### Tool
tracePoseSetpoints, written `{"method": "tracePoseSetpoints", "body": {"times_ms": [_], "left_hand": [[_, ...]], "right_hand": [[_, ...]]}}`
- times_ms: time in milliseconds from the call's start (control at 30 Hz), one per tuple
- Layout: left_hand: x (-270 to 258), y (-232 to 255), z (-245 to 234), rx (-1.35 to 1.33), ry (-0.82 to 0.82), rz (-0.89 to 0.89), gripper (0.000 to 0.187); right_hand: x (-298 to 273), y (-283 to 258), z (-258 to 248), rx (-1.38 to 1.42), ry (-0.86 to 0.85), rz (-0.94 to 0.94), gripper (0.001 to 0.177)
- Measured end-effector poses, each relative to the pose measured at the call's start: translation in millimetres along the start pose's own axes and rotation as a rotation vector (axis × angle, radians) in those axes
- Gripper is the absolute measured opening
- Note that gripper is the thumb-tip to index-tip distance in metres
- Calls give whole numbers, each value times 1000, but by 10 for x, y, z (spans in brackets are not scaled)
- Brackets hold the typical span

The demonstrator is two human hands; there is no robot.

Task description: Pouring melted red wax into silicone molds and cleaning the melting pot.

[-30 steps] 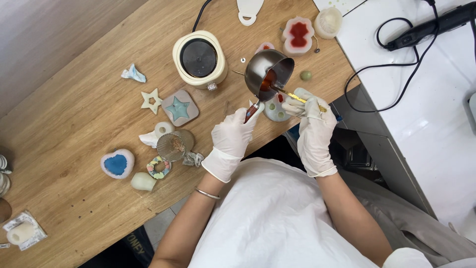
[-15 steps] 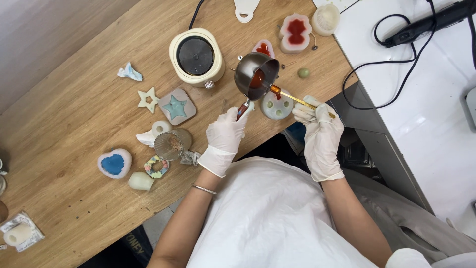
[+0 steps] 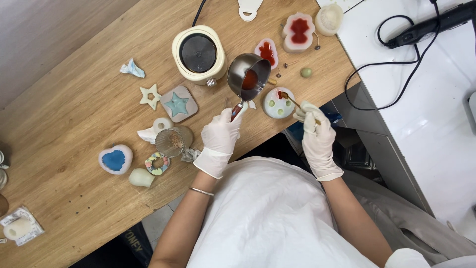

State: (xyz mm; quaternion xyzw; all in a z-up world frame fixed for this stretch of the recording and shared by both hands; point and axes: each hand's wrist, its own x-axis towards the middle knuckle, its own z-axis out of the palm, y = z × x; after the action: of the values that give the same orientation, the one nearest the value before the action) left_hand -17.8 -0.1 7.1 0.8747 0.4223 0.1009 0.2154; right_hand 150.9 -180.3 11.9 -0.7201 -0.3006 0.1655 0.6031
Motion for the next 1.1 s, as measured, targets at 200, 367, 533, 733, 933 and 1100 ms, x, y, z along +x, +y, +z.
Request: {"method": "tracePoseSetpoints", "body": {"times_ms": [200,367,533,733,933,1100], "left_hand": [[-2,62,-39,17,46,31,27],[42,185,-149,-48,33,26,22],[63,282,-236,-101,101,91,19],[67,334,-263,-46,177,134,25],[42,327,-231,-3,132,143,29],[46,283,-161,-4,126,110,34]], "right_hand": [[14,-196,-4,3,8,-120,22],[245,-746,86,401,82,164,31],[387,-655,217,566,77,225,33],[451,-534,273,580,51,220,36],[452,-447,278,721,119,398,38],[428,-439,207,792,114,485,39]]}}
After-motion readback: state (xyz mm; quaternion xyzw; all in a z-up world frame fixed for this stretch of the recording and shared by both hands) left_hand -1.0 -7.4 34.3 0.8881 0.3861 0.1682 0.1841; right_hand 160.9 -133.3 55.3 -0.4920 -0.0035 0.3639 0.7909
